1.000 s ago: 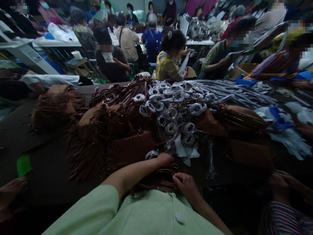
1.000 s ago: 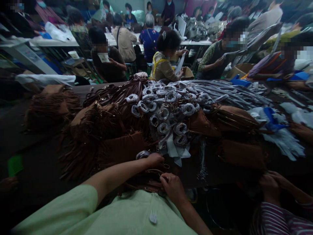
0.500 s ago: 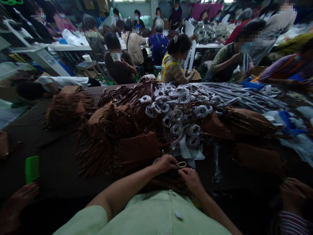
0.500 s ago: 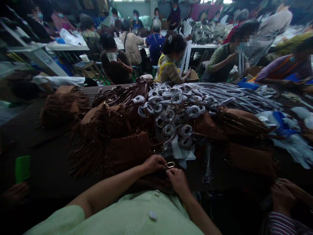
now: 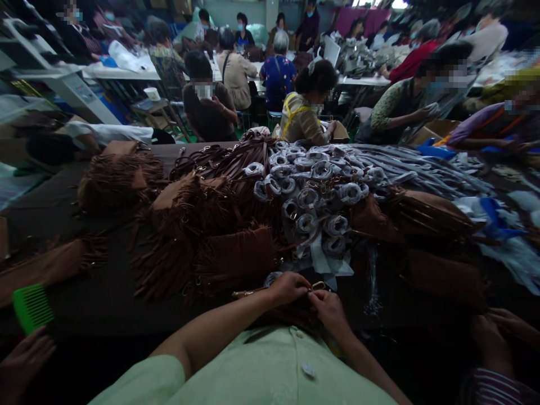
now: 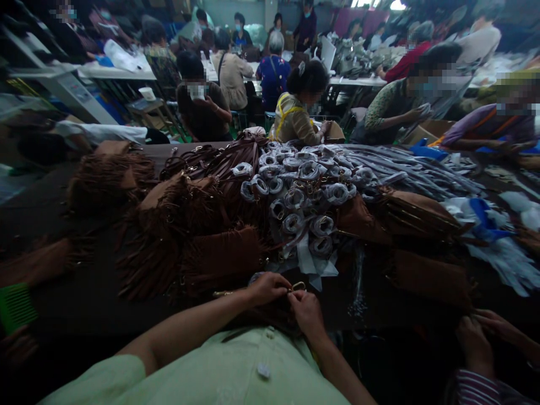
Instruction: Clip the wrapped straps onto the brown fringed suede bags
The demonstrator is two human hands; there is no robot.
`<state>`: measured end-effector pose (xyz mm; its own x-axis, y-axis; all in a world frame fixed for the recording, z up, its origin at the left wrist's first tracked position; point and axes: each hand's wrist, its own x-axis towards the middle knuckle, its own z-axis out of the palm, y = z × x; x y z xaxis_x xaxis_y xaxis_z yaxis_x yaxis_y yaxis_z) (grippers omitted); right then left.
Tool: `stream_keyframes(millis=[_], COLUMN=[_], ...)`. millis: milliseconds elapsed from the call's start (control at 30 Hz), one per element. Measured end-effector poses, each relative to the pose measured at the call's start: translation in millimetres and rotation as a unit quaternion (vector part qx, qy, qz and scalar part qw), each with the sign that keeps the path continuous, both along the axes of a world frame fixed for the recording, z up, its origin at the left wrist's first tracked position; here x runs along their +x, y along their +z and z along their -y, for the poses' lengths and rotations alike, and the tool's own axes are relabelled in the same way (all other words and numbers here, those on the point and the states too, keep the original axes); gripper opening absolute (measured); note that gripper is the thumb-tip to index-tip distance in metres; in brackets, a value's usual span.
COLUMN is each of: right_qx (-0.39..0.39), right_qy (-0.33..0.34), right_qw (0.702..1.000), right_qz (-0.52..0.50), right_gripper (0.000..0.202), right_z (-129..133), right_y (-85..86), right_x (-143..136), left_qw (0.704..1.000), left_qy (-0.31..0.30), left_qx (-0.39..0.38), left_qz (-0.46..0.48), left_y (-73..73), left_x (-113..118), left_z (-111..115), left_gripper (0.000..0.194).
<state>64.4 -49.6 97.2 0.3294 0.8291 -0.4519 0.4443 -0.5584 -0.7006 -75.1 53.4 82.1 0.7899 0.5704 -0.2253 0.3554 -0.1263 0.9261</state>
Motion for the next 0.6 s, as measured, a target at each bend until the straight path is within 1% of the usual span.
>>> stream_keyframes(millis=[100, 167, 233, 300, 333, 367, 400, 467, 533, 567, 600], right_qx=[-0.004, -0.005, -0.006, -0.015, -0.020, -0.021, -0.014, 0.018, 0.058, 0.076, 0.093], right_qy=[0.004, 0.014, 0.028, 0.023, 0.007, -0.018, -0.051, -0.120, -0.167, -0.178, -0.184], right_qw=[1.000, 1.000, 1.000, 1.000, 0.999, 0.999, 0.996, 0.984, 0.962, 0.951, 0.944], right_qz=[0.008, 0.009, 0.004, -0.012, -0.025, -0.042, -0.066, -0.133, -0.211, -0.240, -0.259], right_gripper=[0.039, 0.037, 0.033, 0.030, 0.028, 0.027, 0.027, 0.035, 0.044, 0.046, 0.046], right_z=[1, 1, 1, 1, 1, 1, 1, 2, 2, 2, 2], right_y=[0.4, 1.1, 1.7, 2.0, 2.1, 2.2, 2.6, 4.3, 7.8, 10.2, 12.9], right_x=[-2, -3, -3, -3, -3, -3, -3, -2, 0, 0, 1], left_qw=[0.992, 0.977, 0.956, 0.937, 0.932, 0.934, 0.943, 0.970, 0.985, 0.986, 0.984], left_qy=[0.017, 0.034, 0.047, 0.053, 0.058, 0.069, 0.087, 0.125, 0.144, 0.147, 0.153], left_qx=[-0.128, -0.213, -0.289, -0.345, -0.356, -0.350, -0.322, -0.210, -0.093, -0.065, -0.067], left_qz=[0.001, 0.003, -0.007, -0.024, -0.026, -0.021, -0.012, 0.012, 0.034, 0.046, 0.058], left_y=[-9.7, -14.0, -15.2, -14.5, -14.0, -13.6, -13.6, -14.4, -15.9, -16.8, -17.8], left_x=[2, 5, 8, 10, 11, 11, 11, 9, 8, 8, 9], left_z=[-3, -6, -8, -8, -8, -7, -5, -1, 3, 5, 6], left_gripper=[0.024, 0.027, 0.030, 0.030, 0.029, 0.026, 0.024, 0.019, 0.017, 0.016, 0.015])
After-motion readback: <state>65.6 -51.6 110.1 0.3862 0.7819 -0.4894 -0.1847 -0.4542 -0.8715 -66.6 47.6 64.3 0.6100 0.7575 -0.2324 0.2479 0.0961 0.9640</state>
